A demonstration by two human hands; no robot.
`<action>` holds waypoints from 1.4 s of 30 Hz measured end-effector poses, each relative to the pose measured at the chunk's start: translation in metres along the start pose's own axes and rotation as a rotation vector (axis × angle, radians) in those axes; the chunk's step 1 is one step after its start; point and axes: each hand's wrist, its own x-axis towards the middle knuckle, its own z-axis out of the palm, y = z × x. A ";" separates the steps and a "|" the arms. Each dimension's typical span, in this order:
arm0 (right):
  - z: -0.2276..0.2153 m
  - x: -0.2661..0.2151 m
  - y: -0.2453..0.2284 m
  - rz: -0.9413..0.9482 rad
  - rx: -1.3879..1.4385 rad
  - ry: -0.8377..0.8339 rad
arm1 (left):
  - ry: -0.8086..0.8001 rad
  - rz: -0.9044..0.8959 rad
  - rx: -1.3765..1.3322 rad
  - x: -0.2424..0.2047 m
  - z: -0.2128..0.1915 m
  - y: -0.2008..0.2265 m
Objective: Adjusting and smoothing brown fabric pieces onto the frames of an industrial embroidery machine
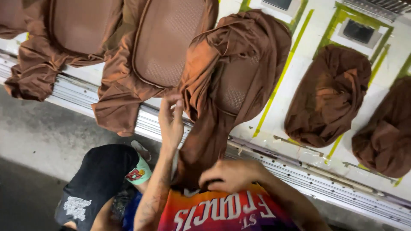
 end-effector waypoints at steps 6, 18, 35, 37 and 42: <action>-0.037 -0.028 0.093 0.101 0.007 0.871 | -0.367 0.517 0.417 -0.018 0.031 -0.003; -0.123 -0.041 0.153 0.785 -1.100 0.990 | -0.387 0.561 0.685 -0.006 0.028 -0.022; -0.253 -0.054 0.121 0.229 -0.270 1.371 | -0.461 0.652 0.585 0.181 0.158 0.020; -0.251 -0.024 0.093 0.172 -0.178 1.300 | -0.477 0.564 0.349 0.192 0.175 0.015; -0.238 -0.020 0.130 0.243 -0.497 1.411 | -0.646 0.587 0.443 0.254 0.156 0.036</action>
